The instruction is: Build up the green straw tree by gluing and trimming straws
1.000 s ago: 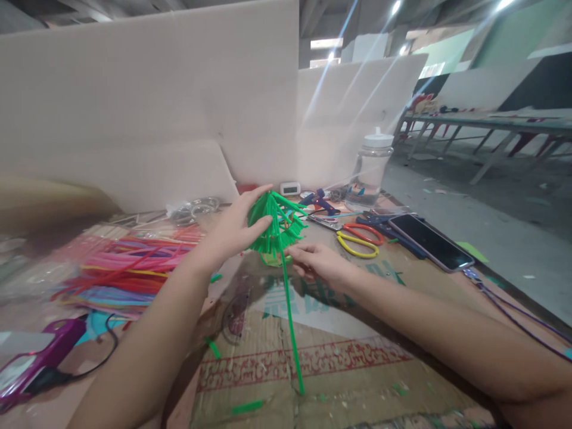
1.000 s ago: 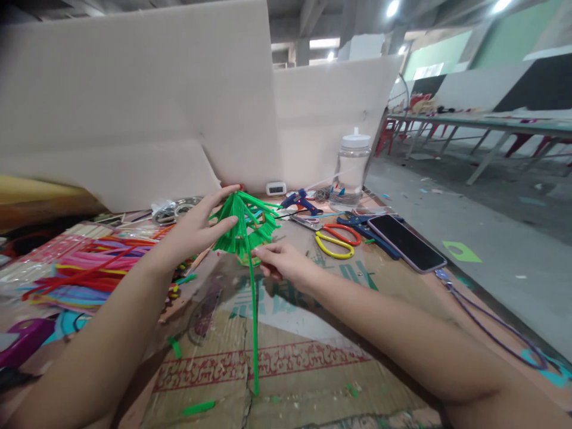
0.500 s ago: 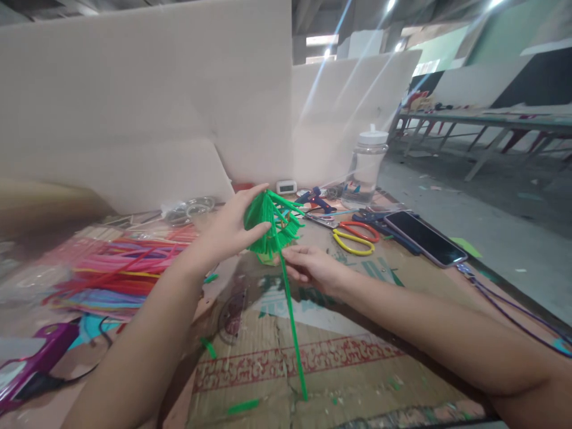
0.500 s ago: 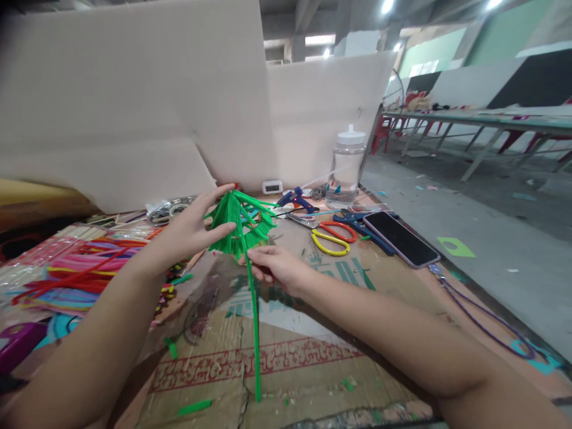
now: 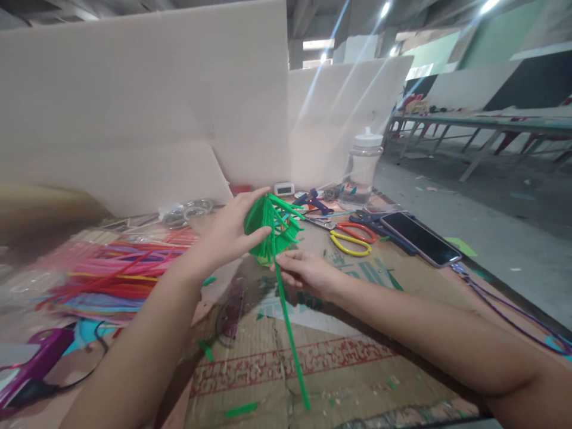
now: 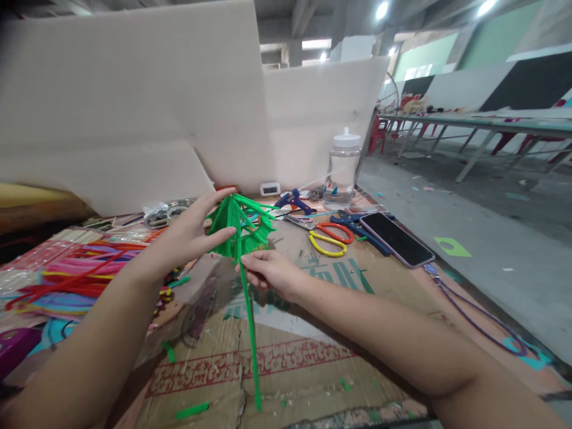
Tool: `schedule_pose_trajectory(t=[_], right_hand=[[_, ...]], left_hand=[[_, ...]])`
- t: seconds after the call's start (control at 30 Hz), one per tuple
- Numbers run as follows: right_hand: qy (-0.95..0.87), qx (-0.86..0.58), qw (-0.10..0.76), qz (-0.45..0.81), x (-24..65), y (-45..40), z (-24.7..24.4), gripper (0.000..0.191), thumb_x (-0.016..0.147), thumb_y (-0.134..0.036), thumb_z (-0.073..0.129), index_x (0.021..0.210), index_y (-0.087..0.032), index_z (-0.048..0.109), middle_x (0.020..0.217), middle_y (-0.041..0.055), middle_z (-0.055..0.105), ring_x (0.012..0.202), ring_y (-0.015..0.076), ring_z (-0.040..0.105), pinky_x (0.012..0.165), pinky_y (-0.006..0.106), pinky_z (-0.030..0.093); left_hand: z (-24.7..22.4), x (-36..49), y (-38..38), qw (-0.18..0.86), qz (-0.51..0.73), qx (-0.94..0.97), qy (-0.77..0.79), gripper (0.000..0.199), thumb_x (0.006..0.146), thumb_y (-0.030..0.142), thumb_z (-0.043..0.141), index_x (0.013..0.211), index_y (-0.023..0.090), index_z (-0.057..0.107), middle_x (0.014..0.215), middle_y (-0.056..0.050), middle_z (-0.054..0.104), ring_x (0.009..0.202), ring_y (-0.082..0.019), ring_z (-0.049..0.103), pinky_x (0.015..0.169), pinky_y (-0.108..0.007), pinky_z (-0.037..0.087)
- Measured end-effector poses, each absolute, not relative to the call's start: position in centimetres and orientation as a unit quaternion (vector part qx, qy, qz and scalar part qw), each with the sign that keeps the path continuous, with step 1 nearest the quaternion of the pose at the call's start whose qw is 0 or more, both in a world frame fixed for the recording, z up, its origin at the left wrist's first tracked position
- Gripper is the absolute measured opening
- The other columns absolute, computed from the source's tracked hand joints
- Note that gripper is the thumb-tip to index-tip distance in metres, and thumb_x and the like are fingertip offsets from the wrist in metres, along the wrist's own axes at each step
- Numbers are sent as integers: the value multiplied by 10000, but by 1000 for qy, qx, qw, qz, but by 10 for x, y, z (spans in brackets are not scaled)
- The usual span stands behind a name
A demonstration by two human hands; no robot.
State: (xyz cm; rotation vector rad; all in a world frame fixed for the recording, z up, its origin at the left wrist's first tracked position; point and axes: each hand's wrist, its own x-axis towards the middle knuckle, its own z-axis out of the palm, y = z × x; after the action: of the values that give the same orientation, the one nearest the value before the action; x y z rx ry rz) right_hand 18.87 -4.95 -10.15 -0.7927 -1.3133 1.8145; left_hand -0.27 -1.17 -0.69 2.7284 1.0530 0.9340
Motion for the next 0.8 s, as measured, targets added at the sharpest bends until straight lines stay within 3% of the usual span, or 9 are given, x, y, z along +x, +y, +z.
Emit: schedule_pose_trajectory(t=[0.17, 0.33, 0.4, 0.47, 0.57, 0.8], right_hand=[[-572, -357, 304, 673, 194, -46, -102, 352, 861, -511, 626, 797, -166, 605, 465, -67, 540, 348, 57, 347, 372, 220, 195], [-723, -418, 129, 535, 212, -45, -72, 212, 928, -305, 564, 965, -145, 698, 588, -36, 623, 436, 58, 442, 455, 193, 354], [-781, -404, 37, 475, 224, -46, -51, 267, 934, -345, 560, 1025, -146, 714, 671, -7, 669, 499, 75, 497, 490, 201, 400], [-808, -384, -2, 446, 238, -47, -30, 325, 926, -425, 566, 1001, -148, 719, 737, 17, 700, 545, 90, 540, 511, 212, 425], [-823, -384, 45, 416, 258, -47, -8, 313, 921, -428, 564, 962, -156, 712, 766, 26, 710, 572, 96, 562, 542, 222, 445], [-771, -452, 253, 371, 281, -33, -5, 279, 886, -439, 587, 764, -200, 664, 609, -3, 647, 481, 99, 513, 474, 243, 365]], left_hand=[[-7, -9, -9, 115, 293, 879, 359, 691, 920, 403, 566, 1535, 189, 333, 1581, -103, 401, 1433, -282, 410, 1187, -441, 350], [-10, -12, -4, 175, 288, 875, 347, 672, 957, 417, 515, 1559, 219, 292, 1615, -61, 355, 1471, -262, 361, 1198, -422, 343], [-10, -12, -3, 173, 289, 876, 344, 660, 965, 411, 507, 1559, 214, 298, 1617, -56, 352, 1484, -254, 338, 1216, -406, 313], [-11, -12, -2, 174, 291, 875, 347, 649, 970, 409, 501, 1558, 215, 306, 1615, -53, 355, 1488, -251, 329, 1222, -402, 299], [-12, -11, 0, 182, 305, 869, 346, 650, 964, 428, 515, 1550, 216, 329, 1604, -58, 377, 1482, -256, 342, 1220, -404, 301], [-23, -9, 9, 208, 339, 861, 316, 620, 965, 439, 517, 1535, 249, 362, 1581, -63, 417, 1444, -259, 405, 1213, -419, 313]])
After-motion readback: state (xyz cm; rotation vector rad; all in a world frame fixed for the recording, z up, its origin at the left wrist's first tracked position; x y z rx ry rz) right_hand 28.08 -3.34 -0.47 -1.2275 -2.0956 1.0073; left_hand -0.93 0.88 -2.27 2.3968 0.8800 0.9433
